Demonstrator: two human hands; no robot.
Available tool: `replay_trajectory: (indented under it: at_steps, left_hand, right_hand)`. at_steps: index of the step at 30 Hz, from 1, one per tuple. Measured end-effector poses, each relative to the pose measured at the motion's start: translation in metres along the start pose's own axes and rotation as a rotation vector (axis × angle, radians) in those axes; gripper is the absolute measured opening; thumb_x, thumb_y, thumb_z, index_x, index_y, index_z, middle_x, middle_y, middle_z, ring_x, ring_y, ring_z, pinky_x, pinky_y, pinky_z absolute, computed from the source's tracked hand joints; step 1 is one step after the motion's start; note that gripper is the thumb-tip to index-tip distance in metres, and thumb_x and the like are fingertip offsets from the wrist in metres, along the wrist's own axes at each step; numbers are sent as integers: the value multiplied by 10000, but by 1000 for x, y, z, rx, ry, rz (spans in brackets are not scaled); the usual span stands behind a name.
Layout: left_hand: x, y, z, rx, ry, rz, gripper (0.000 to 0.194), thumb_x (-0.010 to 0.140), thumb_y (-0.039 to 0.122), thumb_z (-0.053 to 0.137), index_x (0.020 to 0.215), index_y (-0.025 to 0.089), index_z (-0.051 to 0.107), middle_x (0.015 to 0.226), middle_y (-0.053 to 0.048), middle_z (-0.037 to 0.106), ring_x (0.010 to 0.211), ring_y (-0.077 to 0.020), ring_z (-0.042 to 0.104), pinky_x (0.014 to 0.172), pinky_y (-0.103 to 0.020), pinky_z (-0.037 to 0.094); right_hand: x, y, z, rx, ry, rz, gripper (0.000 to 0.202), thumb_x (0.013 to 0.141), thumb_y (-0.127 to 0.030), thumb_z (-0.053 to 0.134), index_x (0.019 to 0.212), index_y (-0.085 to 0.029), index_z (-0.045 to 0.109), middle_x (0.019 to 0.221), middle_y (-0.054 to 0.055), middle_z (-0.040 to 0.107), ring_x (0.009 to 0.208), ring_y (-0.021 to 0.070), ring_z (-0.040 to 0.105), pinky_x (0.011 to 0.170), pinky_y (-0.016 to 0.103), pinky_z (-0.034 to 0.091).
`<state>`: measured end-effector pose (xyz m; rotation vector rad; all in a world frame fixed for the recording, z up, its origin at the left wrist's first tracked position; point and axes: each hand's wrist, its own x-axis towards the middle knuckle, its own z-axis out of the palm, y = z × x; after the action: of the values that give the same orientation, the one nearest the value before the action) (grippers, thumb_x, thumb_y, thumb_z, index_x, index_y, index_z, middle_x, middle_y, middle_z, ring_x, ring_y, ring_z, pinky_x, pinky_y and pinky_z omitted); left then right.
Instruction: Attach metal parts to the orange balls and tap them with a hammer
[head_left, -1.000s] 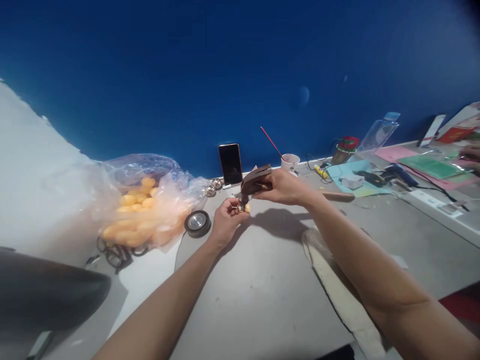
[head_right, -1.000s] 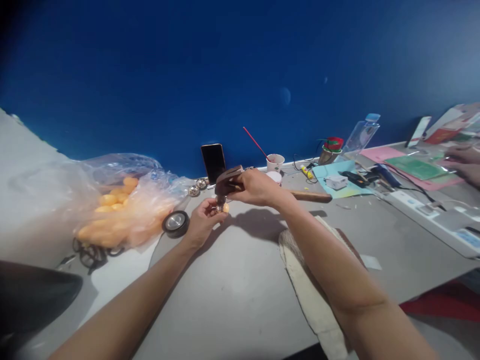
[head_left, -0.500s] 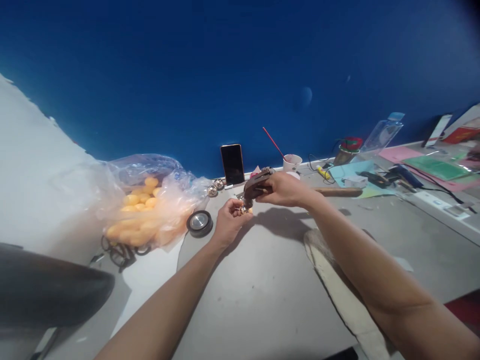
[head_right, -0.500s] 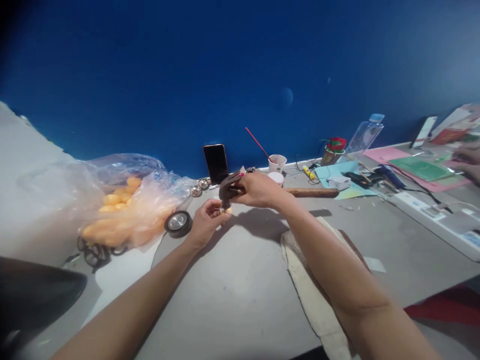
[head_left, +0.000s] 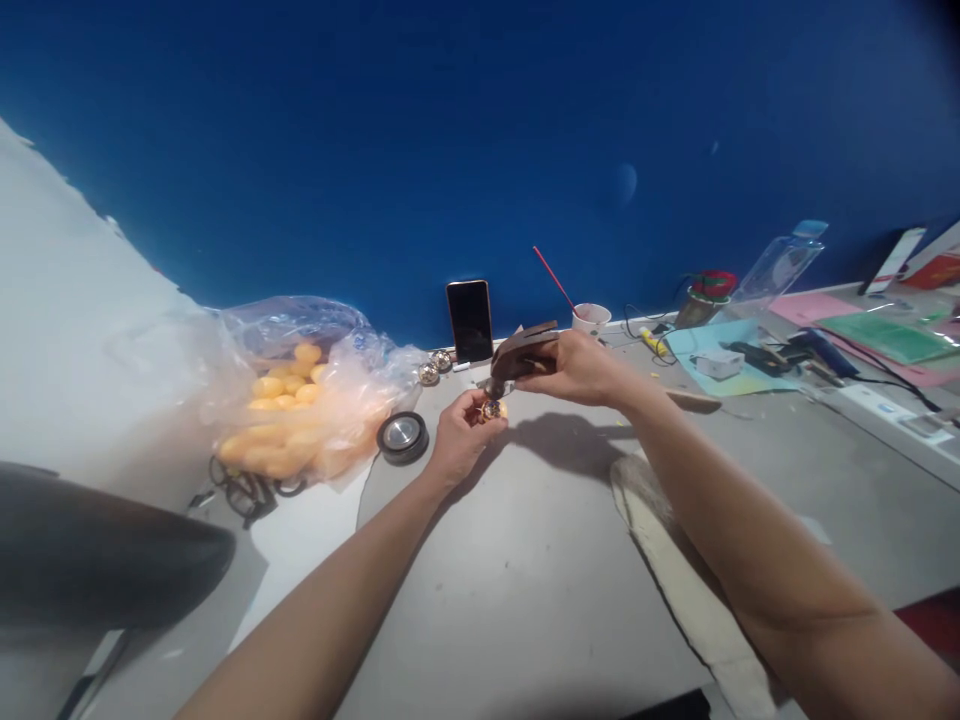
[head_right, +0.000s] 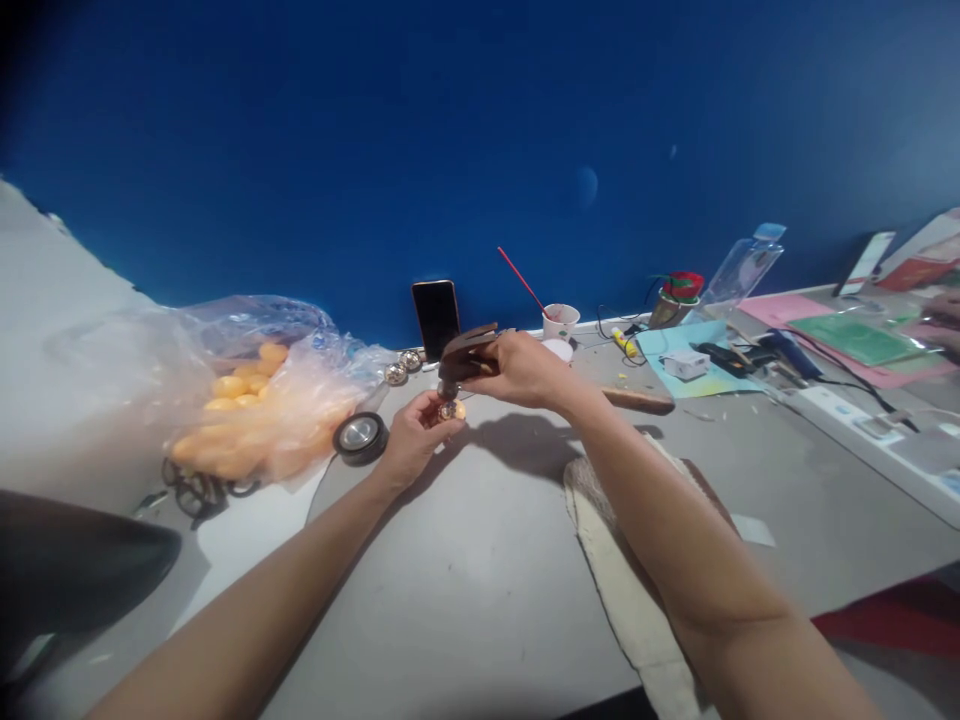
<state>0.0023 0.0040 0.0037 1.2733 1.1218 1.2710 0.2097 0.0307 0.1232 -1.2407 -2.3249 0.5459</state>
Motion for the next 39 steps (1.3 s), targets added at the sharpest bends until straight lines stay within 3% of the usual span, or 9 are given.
replay_trajectory:
  at_steps: [3, 8, 13, 17, 23, 29, 34, 39]
  left_hand:
    - [-1, -1, 0, 27, 21, -17, 422, 632, 276, 880, 1021, 192, 739, 733, 24, 684, 617, -126, 552, 590, -250, 441]
    - [-3, 3, 1, 23, 12, -20, 452, 612, 239, 882, 1029, 182, 719, 801, 7, 716, 684, -137, 605, 637, -246, 459]
    - [-4, 5, 0, 70, 17, -38, 456, 621, 246, 877, 1041, 173, 715, 730, 30, 680, 645, -125, 571, 620, -242, 436]
    - [-4, 5, 0, 25, 4, -43, 451, 609, 239, 880, 1023, 169, 714, 761, 21, 697, 672, -126, 591, 645, -246, 455]
    - [-3, 6, 1, -60, -10, -71, 414, 597, 267, 882, 963, 158, 722, 761, 9, 711, 644, -122, 589, 609, -242, 453]
    - [-2, 5, 1, -75, 13, -85, 482, 552, 228, 901, 995, 158, 723, 757, 15, 716, 657, -126, 604, 628, -244, 471]
    - [-3, 6, 0, -14, -9, -58, 384, 589, 273, 901, 915, 165, 728, 692, 19, 698, 597, -118, 577, 589, -244, 463]
    - [-3, 7, 0, 33, 24, -42, 380, 590, 305, 923, 887, 177, 723, 587, 60, 624, 501, -93, 494, 506, -225, 396]
  right_hand:
    - [0, 1, -1, -54, -61, 3, 226, 882, -305, 788, 1090, -246, 852, 931, 56, 832, 861, 242, 746, 764, 336, 544]
    - [-1, 0, -2, -14, 35, -33, 230, 907, -306, 774, 1118, -256, 849, 969, 51, 836, 876, 242, 752, 774, 326, 548]
    - [0, 2, -1, -40, -45, -44, 198, 853, -288, 823, 1045, -260, 860, 930, 41, 831, 861, 241, 757, 774, 318, 550]
    - [0, 6, -1, 31, 42, -53, 217, 879, -307, 802, 1084, -264, 859, 952, 40, 836, 878, 243, 760, 785, 325, 561]
    - [3, 8, 8, 56, -13, -68, 178, 855, -275, 810, 1019, -235, 866, 931, 42, 840, 891, 236, 761, 808, 327, 570]
    - [1, 8, 3, 176, 53, -69, 262, 883, -323, 793, 1115, -217, 854, 969, 65, 840, 918, 247, 761, 792, 329, 577]
    - [2, 6, 2, 60, -52, -50, 189, 829, -310, 823, 998, -231, 855, 892, 43, 823, 845, 232, 742, 770, 327, 547]
    - [1, 10, -3, 79, 33, -4, 239, 849, -382, 811, 1009, -206, 842, 830, 50, 788, 824, 241, 721, 741, 337, 547]
